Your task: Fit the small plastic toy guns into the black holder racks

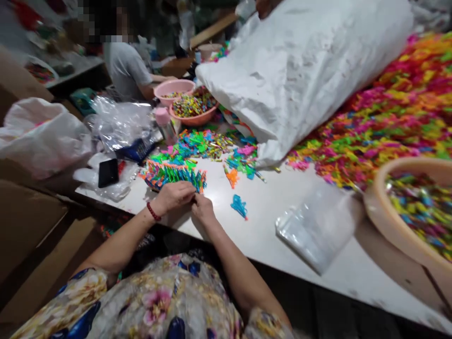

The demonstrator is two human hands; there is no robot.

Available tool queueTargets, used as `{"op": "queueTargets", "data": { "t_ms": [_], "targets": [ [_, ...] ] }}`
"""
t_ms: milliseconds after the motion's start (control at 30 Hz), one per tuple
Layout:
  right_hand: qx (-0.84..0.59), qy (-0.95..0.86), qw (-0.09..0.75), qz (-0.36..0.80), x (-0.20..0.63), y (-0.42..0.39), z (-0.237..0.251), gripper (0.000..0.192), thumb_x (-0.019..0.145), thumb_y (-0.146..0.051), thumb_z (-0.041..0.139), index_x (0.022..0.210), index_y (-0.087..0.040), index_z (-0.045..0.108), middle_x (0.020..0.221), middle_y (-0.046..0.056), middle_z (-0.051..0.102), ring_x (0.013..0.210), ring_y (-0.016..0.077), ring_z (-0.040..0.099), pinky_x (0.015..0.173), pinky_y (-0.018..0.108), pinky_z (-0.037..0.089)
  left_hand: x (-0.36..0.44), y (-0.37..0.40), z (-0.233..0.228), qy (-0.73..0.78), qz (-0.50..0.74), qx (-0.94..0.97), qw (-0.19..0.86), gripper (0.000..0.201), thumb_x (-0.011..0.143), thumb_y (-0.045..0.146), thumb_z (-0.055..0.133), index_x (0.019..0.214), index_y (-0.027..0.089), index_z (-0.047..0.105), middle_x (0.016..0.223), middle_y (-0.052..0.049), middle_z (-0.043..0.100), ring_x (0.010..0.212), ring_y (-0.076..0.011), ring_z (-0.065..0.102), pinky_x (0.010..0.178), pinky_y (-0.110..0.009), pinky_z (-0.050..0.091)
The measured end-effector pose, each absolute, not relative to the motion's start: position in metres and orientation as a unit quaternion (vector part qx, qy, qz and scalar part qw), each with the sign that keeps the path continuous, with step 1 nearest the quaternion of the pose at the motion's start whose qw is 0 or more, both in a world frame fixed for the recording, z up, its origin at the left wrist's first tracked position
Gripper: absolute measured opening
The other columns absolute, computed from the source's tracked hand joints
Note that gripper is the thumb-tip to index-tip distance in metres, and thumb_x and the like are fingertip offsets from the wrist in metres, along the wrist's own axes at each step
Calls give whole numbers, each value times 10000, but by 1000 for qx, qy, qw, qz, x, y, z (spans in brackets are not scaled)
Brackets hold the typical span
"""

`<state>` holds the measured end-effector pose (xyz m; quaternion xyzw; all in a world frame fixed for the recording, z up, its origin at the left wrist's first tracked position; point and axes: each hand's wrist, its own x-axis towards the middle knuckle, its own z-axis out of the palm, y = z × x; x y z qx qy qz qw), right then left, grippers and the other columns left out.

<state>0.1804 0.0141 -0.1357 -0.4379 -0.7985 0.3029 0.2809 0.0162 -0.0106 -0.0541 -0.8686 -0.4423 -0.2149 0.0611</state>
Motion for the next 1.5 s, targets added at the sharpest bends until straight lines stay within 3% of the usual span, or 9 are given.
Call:
{"op": "queueTargets", "data": {
  "t_ms": [433,533,667,833,1033,1133,1233,1367,1500],
  "targets": [
    [-429,-770,329,340,175,-2,-143,158,809,-115,546,875,-203,660,919,72,731,902,220,648,873,320,517,17,-11,-47,-414,-233,-872,116,245,1050,227,500,982,193,733,1042,-74,796,958,-188,748,760,-273,584],
    [-446,-724,356,388,176,1,-138,59,826,-182,571,798,-210,615,814,39,683,822,203,616,792,306,500,18,-12,-46,-416,-230,-873,105,227,1044,223,518,1012,201,743,1054,-67,801,976,-184,749,784,-271,584],
    [-464,-624,402,483,189,-3,-119,196,909,-382,564,802,-218,579,723,-21,611,696,154,559,658,263,446,18,-12,-44,-405,-230,-879,104,214,1041,238,541,1011,193,748,1034,-66,807,963,-188,755,772,-273,581],
    [-463,-711,376,373,230,-35,-109,124,927,-328,534,912,-226,605,905,38,668,854,191,600,831,324,491,17,-12,-42,-402,-246,-875,109,186,1020,230,574,1079,183,745,1047,-88,804,967,-210,763,805,-306,600],
    [-640,-670,334,174,307,-43,-127,294,975,-265,468,1213,-174,614,1170,149,620,951,250,622,830,378,509,32,-30,-36,-353,-300,-882,87,313,964,270,697,1262,173,680,1223,-139,762,1227,-293,686,1092,-482,546],
    [-688,-675,232,134,326,-36,-130,267,984,-308,533,1178,-163,644,1231,167,601,893,251,622,733,360,478,61,-48,-45,-358,-338,-870,-7,205,969,253,682,1158,184,719,1100,-121,786,1088,-259,729,980,-421,592],
    [-694,-681,186,143,327,-33,-132,193,986,-232,500,1073,-161,657,1170,153,632,845,232,621,700,342,446,94,-62,-67,-430,-326,-817,-203,157,982,291,644,991,183,758,930,-106,781,885,-229,738,839,-370,600],
    [-694,-646,256,189,320,-40,-133,169,980,-285,518,1033,-187,644,1052,119,692,826,226,631,730,340,455,122,-61,-96,-539,-355,-587,-489,229,822,356,812,965,184,761,897,-78,772,833,-209,722,822,-341,589],
    [-639,-598,392,285,306,-60,-127,227,945,-429,566,944,-214,639,879,56,709,764,198,628,733,325,485,130,-54,-104,-532,-399,-447,-599,522,767,529,844,1116,179,677,950,-50,750,770,-154,724,714,-281,591]
  ]
}}
